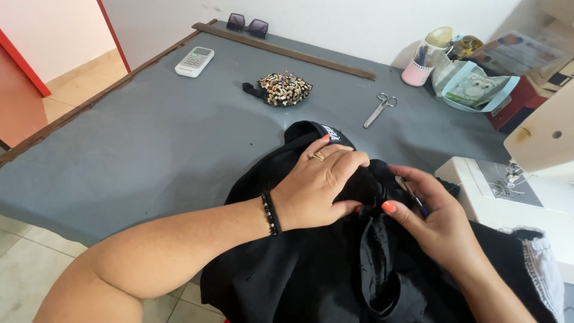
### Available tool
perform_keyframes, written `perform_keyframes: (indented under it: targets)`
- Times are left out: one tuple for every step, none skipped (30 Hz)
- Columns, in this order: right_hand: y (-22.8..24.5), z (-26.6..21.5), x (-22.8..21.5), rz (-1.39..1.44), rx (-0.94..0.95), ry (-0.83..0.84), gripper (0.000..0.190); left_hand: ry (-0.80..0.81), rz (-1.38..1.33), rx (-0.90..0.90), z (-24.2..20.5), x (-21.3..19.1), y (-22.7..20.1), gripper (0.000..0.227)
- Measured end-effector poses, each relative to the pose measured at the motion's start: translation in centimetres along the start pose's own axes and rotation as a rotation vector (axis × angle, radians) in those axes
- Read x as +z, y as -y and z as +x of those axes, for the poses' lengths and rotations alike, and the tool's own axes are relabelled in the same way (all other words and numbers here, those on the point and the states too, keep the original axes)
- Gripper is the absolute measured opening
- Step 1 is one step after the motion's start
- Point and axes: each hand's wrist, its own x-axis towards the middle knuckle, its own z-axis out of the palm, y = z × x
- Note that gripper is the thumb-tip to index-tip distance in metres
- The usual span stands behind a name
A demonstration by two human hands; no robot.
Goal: Using a seam ripper or small scissors to carefully remove stitches from a black garment on a workbench.
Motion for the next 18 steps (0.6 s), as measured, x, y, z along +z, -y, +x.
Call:
perform_keyframes:
  targets:
    - [-0.6,-0.1,-0.3,0.000,-0.002,-0.001,0.057,-0.001,0.002,0.001,0.0,0.1,0.4,0.067]
    - [-1.2,-0.1,-0.6,0.023,0.065,0.006,0.039,-0.021,0.065,0.044,0.1,0.2,0.9,0.053]
    - [-1.8,-0.1,-0.9,0.047,0.132,0.012,0.023,-0.041,0.127,0.086,0.1,0.3,1.4,0.042]
    - [-2.3,-0.2,-1.1,0.042,0.126,0.015,0.023,-0.048,0.131,0.084,0.5,-0.1,1.6,0.042]
    - [-2.7,-0.4,-1.4,0.123,0.149,-0.059,0.018,-0.118,0.185,0.124,0.8,-0.5,1.8,0.036]
    - [-3.2,-0.6,-1.5,0.211,0.170,-0.137,0.018,-0.185,0.241,0.171,1.3,-1.1,2.0,0.043]
    - [-3.9,-0.5,-1.6,0.213,0.162,-0.140,0.018,-0.189,0.248,0.175,1.5,-1.9,1.7,0.043]
    - [-4.7,-0.4,-1.7,0.254,0.127,-0.134,0.018,-0.254,0.228,0.171,1.8,-2.7,1.3,0.031]
    - [-5.4,-0.2,-1.8,0.296,0.091,-0.127,0.018,-0.319,0.208,0.167,2.1,-3.5,1.0,0.022]
    - [-5.1,-0.4,-1.4,0.300,0.085,-0.134,0.018,-0.319,0.212,0.176,2.3,-3.9,0.7,0.022]
    - [-4.8,-0.6,-1.1,0.322,0.091,-0.122,0.018,-0.381,0.167,0.150,2.4,-4.3,0.5,0.025]
    - [-4.4,-0.7,-0.8,0.342,0.097,-0.106,0.018,-0.444,0.121,0.119,2.6,-4.6,0.3,0.047]
    - [-4.5,-0.9,-0.5,0.345,0.091,-0.109,0.018,-0.445,0.125,0.125,2.3,-4.8,-0.3,0.047]
    - [-4.6,-1.1,-0.2,0.370,0.100,-0.144,0.018,-0.249,-0.026,-0.034,2.1,-5.0,-0.9,0.036]
    - [-4.6,-1.2,0.1,0.396,0.108,-0.180,0.021,-0.045,-0.175,-0.187,1.9,-5.2,-1.5,0.044]
    - [-4.6,-1.2,0.1,0.396,0.102,-0.183,0.021,-0.048,-0.172,-0.182,2.0,-5.4,-2.3,0.044]
    - [-4.6,-1.2,0.2,0.352,0.025,-0.170,0.021,0.139,-0.419,-0.367,2.1,-5.6,-3.0,0.043]
    - [-4.6,-1.3,0.4,0.307,-0.047,-0.153,0.021,0.332,-0.666,-0.554,2.0,-5.7,-3.7,0.049]
